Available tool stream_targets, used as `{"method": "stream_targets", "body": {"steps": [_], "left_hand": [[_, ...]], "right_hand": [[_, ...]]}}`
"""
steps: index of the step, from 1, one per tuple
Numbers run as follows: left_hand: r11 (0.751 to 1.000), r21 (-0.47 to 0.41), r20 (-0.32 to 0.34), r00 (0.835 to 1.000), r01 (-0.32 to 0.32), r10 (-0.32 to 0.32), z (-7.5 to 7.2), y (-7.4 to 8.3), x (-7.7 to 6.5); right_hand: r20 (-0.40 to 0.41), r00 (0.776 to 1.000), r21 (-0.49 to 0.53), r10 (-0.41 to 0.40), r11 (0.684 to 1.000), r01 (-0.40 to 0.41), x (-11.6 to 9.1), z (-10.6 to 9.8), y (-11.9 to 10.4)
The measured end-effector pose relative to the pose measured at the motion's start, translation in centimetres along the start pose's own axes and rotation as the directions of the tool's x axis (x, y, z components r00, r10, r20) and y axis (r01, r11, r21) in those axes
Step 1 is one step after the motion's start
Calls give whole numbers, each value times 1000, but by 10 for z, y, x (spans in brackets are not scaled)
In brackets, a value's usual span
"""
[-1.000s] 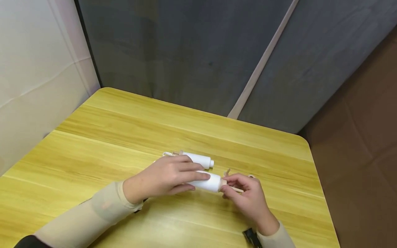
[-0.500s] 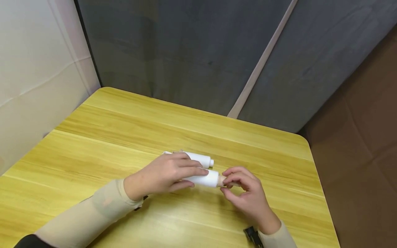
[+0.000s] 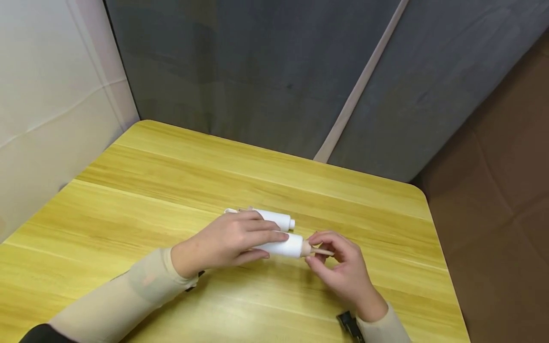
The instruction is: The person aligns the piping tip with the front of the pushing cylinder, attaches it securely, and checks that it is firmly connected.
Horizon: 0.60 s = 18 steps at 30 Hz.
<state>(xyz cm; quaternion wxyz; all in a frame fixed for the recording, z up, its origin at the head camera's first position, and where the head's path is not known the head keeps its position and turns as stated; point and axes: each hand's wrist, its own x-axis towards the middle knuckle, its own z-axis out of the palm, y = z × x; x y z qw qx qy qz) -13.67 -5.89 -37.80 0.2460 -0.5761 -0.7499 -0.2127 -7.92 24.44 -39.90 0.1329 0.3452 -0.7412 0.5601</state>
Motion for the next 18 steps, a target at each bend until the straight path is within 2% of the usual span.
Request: {"method": "stream_targets", "body": {"steps": [6,12,18], "left_hand": [[999,-24,-15,999,-30,30,2,2,1],[998,-65,26,999,-19,20,3,1,0],[999,-33,54,998,-13,15,9,6,0]], "right_hand": [[-1,996,-13,-87,996,87,1,-2,6],[52,988,-47,-144,988,147,4,-4,13],[95,986,-42,-138,989,142,2,-10,19]]}}
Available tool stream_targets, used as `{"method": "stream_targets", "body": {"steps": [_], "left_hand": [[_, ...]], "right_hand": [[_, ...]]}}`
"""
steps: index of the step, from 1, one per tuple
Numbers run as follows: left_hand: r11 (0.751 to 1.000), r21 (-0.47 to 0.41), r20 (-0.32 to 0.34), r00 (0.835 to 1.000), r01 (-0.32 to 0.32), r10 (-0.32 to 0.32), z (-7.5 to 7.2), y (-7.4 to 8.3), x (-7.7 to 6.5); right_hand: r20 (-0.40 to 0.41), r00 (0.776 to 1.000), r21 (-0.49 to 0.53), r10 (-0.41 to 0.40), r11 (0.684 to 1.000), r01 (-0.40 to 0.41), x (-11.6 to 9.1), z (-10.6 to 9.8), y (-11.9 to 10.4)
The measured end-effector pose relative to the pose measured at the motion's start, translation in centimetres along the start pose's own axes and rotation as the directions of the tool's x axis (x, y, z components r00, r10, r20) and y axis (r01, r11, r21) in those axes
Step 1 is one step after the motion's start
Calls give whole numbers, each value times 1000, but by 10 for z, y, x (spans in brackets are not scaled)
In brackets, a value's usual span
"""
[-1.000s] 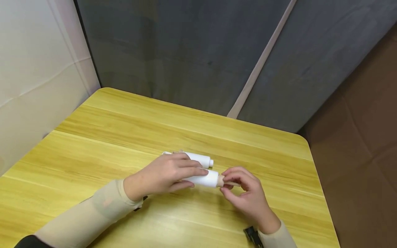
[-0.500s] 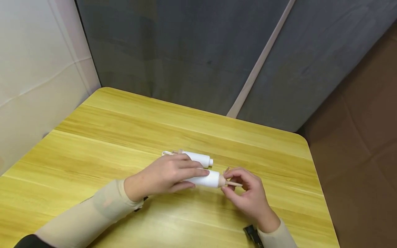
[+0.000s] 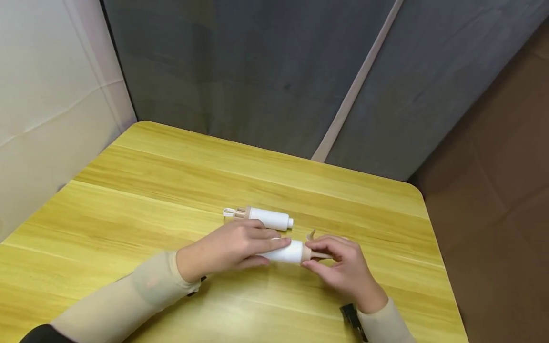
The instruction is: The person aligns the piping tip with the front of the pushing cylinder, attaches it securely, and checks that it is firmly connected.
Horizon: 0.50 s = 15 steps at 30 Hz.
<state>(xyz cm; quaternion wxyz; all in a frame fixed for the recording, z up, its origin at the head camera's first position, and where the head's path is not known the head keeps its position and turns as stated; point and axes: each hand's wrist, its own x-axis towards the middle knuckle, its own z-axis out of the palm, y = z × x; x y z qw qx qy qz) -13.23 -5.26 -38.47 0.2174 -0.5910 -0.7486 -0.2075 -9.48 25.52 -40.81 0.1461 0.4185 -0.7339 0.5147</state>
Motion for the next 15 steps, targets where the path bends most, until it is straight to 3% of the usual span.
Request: {"method": "stream_targets", "body": {"steps": [5,8,12,15], "left_hand": [[999,43,26,1000,-4,3,6,2,2],[999,31,77,997,13,-15,8,4,1],[998,26,172,984,51,-55,12,7,-3],[995,27,226,969,96,-100,15,10,-5]], "right_hand": [[19,998,1,67,998,-67,-2,-3,-4],[88,983,-63,163,985,-158,-1,-1,-8],[218,925,-202,313,941,-271,4,5,-11],[271,883,-274,383,910,-310,7,10,-12]]}}
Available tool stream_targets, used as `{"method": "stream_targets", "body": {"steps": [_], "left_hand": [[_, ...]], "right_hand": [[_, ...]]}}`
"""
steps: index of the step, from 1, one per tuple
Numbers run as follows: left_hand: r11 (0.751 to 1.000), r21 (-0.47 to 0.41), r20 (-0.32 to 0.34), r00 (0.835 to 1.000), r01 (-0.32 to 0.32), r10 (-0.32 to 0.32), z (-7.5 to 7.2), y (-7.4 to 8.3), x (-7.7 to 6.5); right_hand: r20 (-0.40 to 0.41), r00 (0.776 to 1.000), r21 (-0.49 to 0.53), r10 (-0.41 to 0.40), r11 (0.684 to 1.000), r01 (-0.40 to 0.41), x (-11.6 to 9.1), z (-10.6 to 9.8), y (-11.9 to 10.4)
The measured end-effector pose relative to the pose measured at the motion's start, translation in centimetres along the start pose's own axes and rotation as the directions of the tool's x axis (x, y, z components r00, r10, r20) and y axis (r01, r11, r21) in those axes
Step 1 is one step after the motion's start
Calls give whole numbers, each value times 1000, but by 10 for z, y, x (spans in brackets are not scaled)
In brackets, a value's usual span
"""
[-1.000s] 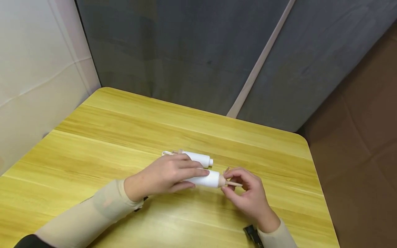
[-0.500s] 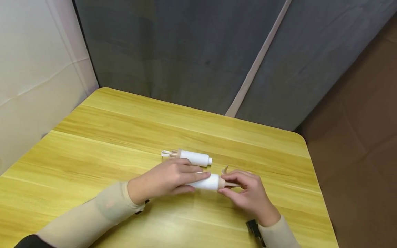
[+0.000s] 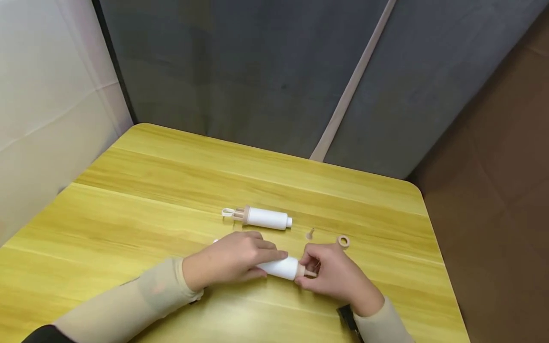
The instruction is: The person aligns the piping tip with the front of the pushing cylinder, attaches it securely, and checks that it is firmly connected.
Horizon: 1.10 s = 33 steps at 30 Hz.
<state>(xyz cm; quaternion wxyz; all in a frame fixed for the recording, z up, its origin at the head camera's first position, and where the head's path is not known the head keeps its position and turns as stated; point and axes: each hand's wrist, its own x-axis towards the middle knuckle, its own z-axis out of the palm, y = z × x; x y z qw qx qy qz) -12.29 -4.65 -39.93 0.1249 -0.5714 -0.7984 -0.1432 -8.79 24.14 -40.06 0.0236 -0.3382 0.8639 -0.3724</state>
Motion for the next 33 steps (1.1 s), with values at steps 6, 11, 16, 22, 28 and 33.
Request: {"method": "stream_targets", "body": {"steps": [6,11,16,22,28,33], "left_hand": [[999,-4,94,994,47,-47,5,4,-3],[996,-20,136,987,93,-89,7,8,-5],[988,-28,174,974,155,-148,6,11,-4],[983,-15,198,964,185,-179,3,13,-2],[982,21,209,960,185,-185,3,12,-3],[986,70,191,968,152,-163,5,10,-5]], "right_hand": [[145,983,-5,111,994,-111,4,5,-4],[198,968,-15,151,988,-151,5,10,-5],[192,970,-36,147,989,-142,6,12,-5],[179,973,-50,145,989,-138,5,12,-5],[20,933,-38,358,933,-357,3,-11,-3],[-257,802,-113,540,807,-580,-3,-38,8]]}}
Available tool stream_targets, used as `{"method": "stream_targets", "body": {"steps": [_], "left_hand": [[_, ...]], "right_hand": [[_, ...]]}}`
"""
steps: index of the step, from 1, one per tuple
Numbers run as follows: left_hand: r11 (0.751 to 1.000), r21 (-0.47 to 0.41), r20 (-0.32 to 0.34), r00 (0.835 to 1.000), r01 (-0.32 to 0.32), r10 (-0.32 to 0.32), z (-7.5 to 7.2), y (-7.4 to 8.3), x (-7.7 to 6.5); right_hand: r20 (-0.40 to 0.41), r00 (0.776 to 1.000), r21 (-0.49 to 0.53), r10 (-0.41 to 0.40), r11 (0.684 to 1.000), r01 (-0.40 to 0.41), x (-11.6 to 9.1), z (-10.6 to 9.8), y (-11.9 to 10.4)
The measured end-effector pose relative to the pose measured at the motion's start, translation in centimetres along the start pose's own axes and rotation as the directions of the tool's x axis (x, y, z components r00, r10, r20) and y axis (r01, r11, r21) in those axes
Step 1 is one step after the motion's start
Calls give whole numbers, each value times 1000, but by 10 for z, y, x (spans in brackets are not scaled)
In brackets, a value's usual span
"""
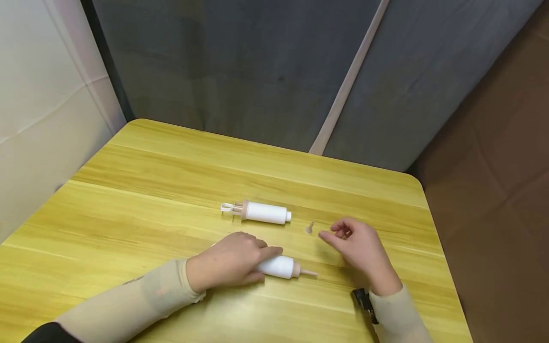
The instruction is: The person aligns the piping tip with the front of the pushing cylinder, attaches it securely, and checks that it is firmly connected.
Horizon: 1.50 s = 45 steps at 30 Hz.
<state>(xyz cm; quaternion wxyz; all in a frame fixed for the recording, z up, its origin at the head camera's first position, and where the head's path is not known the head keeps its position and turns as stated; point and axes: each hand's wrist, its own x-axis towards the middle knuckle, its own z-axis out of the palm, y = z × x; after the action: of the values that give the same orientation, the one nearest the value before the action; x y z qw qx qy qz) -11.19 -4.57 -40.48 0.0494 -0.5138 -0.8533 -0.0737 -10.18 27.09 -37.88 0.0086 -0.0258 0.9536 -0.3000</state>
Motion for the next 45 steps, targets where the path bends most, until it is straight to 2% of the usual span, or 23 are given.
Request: {"method": "stream_targets", "body": {"steps": [3,6,8,10,12,13,15,17,19,22,24,28,30,34,39,41,45], "left_hand": [[1000,17,12,1000,5,-5,-1,0,-1],[1000,30,13,1000,5,-5,-6,-1,-5],[999,32,-40,999,-15,16,-15,-2,-5],[998,29,-132,990,-50,53,-30,-2,0],[997,30,-207,975,-76,80,-51,-1,11],[997,29,-220,972,-78,83,-61,0,20],[998,12,-174,983,-61,62,-78,0,43],[1000,7,-57,998,-16,17,-84,-3,70],[998,53,62,998,23,-27,-76,-9,99],[988,144,190,979,50,-77,-52,-21,133],[983,176,257,962,46,-91,-34,-27,147],[995,76,352,931,69,-91,-14,-33,158],[997,33,363,929,70,-77,-10,-36,160],[998,-4,343,937,64,-59,-6,-42,159],[998,-49,313,949,44,-26,2,-54,153],[996,-93,287,958,19,9,3,-57,151],[977,-203,191,975,-72,111,-2,-60,151]], "right_hand": [[-16,999,-77,51,996,-52,6,-5,13],[43,995,-91,86,993,-82,11,-1,23],[85,991,-93,100,991,-92,12,2,26],[116,988,-93,99,992,-88,12,4,27],[128,988,-107,91,991,-78,13,4,25],[129,988,-113,84,991,-69,14,3,25],[125,989,-129,73,990,-57,15,2,24],[116,991,-143,65,989,-48,16,1,23],[106,993,-152,53,988,-37,17,2,23],[97,994,-159,50,987,-34,17,6,23],[97,994,-158,54,987,-38,17,10,23],[90,994,-146,59,988,-46,17,16,24],[79,996,-129,46,991,-36,18,17,23],[56,998,-82,28,996,-24,21,19,20],[88,996,-30,14,999,-12,26,26,14],[102,995,-33,13,999,-10,28,28,13],[101,995,-55,13,998,-8,32,31,10]]}}
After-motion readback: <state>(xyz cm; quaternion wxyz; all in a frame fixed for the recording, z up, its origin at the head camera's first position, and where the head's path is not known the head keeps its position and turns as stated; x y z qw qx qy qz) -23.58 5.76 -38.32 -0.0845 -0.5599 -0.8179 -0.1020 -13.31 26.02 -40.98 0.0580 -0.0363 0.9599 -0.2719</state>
